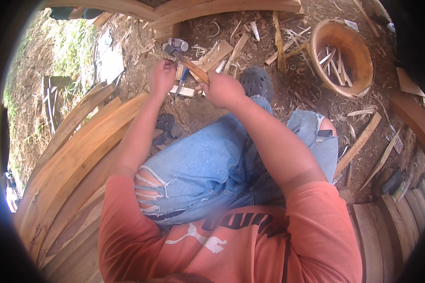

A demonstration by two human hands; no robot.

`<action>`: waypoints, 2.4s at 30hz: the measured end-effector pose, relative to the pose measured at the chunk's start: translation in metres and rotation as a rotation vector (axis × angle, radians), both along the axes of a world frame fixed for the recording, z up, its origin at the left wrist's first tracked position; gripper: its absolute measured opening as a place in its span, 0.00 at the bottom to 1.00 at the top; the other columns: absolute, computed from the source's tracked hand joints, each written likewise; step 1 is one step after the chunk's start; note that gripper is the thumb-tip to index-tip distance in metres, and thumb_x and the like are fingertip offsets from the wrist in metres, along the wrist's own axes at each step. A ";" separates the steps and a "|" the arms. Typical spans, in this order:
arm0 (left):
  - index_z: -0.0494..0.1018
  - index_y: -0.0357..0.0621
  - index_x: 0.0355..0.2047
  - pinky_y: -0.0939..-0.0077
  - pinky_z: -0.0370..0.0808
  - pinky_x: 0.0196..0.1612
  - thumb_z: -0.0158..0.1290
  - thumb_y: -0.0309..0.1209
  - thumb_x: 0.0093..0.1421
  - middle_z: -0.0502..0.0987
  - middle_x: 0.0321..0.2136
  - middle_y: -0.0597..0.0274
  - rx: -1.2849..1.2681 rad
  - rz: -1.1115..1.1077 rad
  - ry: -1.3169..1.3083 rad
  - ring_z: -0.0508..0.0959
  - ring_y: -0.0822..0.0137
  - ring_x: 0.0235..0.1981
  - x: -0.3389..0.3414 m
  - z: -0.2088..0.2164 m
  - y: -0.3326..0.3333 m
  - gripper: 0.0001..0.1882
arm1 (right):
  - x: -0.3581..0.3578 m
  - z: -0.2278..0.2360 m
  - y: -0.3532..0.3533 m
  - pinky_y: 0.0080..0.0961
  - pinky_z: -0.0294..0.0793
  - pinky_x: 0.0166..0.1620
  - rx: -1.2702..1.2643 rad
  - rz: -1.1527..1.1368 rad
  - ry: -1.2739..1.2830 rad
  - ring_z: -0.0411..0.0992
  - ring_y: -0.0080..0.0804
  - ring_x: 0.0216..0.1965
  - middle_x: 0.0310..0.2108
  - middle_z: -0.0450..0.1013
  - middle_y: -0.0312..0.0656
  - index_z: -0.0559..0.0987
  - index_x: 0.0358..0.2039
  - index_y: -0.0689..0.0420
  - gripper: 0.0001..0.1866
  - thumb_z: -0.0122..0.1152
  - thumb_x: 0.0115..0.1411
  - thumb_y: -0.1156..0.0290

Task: The person sits on the ground and smooths a small wooden stick with a hand plane, then uses a hammer to drive nails into a wooden frame. The person handles the stick, plane, and hammer while working on the frame.

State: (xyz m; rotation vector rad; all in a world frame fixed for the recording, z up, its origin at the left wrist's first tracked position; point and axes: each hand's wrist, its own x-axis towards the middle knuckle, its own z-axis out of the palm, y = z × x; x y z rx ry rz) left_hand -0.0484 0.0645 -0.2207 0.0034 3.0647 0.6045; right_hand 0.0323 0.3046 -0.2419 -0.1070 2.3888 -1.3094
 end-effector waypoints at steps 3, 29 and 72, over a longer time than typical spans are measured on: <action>0.83 0.38 0.40 0.61 0.83 0.42 0.64 0.33 0.67 0.88 0.33 0.50 -0.023 -0.017 0.006 0.89 0.54 0.35 -0.004 0.001 0.003 0.10 | 0.003 0.000 -0.004 0.58 0.79 0.48 -0.007 -0.024 0.053 0.81 0.63 0.42 0.37 0.82 0.59 0.77 0.48 0.61 0.20 0.61 0.73 0.54; 0.83 0.40 0.41 0.59 0.84 0.43 0.63 0.33 0.66 0.88 0.34 0.47 -0.075 -0.043 0.028 0.89 0.51 0.37 -0.011 0.000 0.003 0.09 | 0.001 -0.028 -0.005 0.57 0.81 0.47 0.069 -0.052 -0.015 0.82 0.61 0.42 0.38 0.83 0.57 0.78 0.48 0.58 0.17 0.62 0.71 0.57; 0.84 0.47 0.44 0.49 0.82 0.44 0.64 0.37 0.68 0.87 0.35 0.48 -0.163 -0.168 -0.052 0.87 0.43 0.40 -0.036 0.007 0.015 0.09 | -0.003 -0.097 -0.008 0.56 0.80 0.55 0.124 -0.057 -0.079 0.81 0.65 0.50 0.45 0.83 0.64 0.79 0.53 0.63 0.22 0.61 0.71 0.56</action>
